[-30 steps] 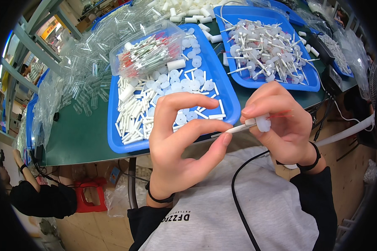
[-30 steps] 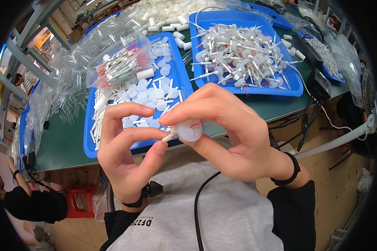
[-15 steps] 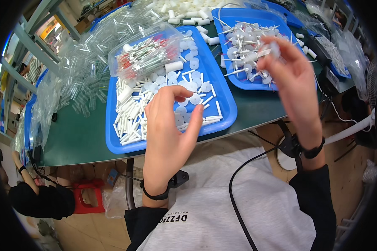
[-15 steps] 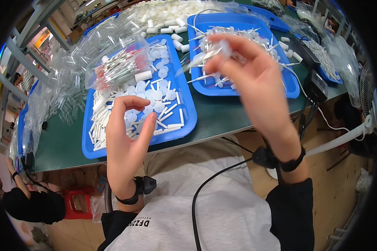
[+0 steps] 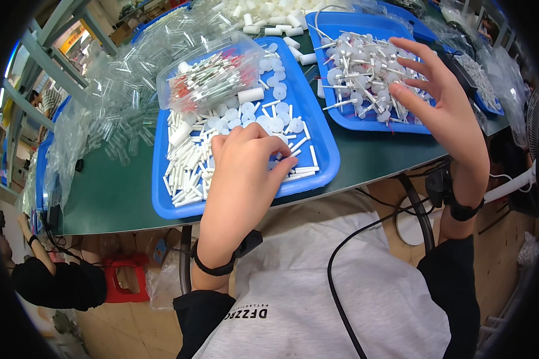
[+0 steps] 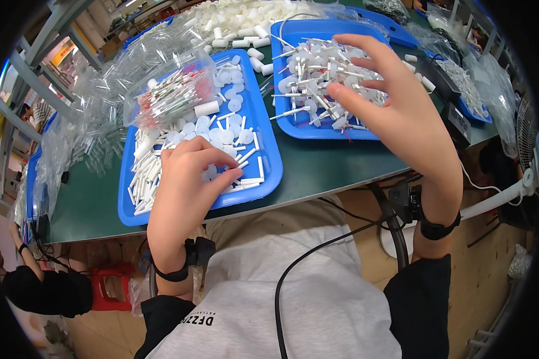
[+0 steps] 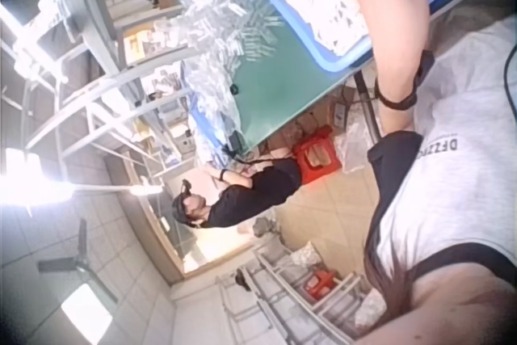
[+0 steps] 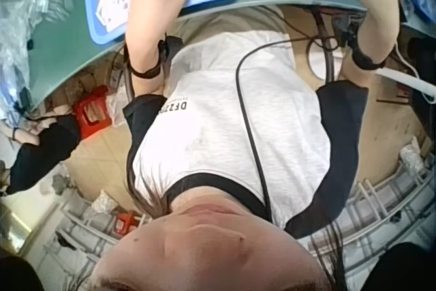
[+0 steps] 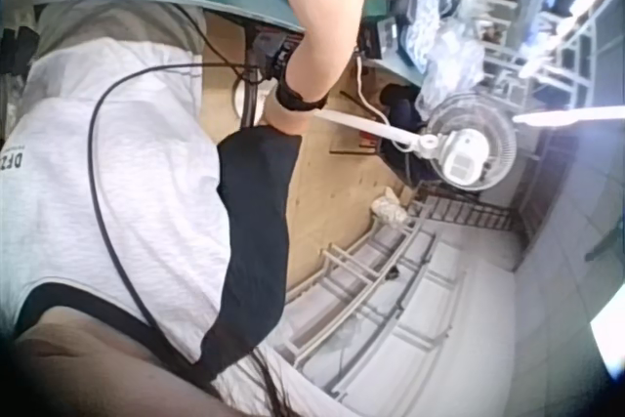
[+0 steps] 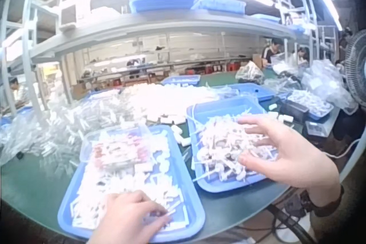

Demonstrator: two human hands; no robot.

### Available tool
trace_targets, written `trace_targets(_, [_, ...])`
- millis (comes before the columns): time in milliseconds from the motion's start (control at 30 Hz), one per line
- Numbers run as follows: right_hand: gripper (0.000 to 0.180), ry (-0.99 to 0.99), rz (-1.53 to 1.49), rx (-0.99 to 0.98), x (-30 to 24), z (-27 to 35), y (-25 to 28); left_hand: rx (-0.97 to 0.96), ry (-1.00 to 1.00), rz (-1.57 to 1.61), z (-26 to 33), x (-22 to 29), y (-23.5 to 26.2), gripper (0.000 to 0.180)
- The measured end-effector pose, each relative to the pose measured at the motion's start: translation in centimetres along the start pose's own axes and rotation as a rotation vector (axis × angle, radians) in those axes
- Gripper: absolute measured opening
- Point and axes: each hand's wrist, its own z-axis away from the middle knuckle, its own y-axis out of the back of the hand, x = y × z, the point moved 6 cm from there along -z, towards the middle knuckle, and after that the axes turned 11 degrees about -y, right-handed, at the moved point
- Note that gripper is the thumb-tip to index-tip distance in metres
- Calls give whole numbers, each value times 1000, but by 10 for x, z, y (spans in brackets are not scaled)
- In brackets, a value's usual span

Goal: The person assembles electronic components by hand by sliding a wire assembly into a white tube and fitting a round white cap onto the end. The person then places the completed assembly onto a blue tray and repeats the process.

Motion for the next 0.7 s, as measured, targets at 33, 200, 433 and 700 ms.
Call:
trace_targets(33, [50, 10, 51, -61, -7, 0, -4, -44, 1, 5, -2, -1, -4, 10])
trace_targets(200, [30, 250, 159, -139, -56, -17, -28, -111, -5, 2, -7, -3, -12, 11])
trace_targets(433, [17, 433, 312, -408, -109, -73, -111, -37, -60, 56, -2, -4, -8, 8])
trace_targets(700, [19, 545, 455, -301, -109, -145, -208, 32, -73, -34, -1, 1, -5, 9])
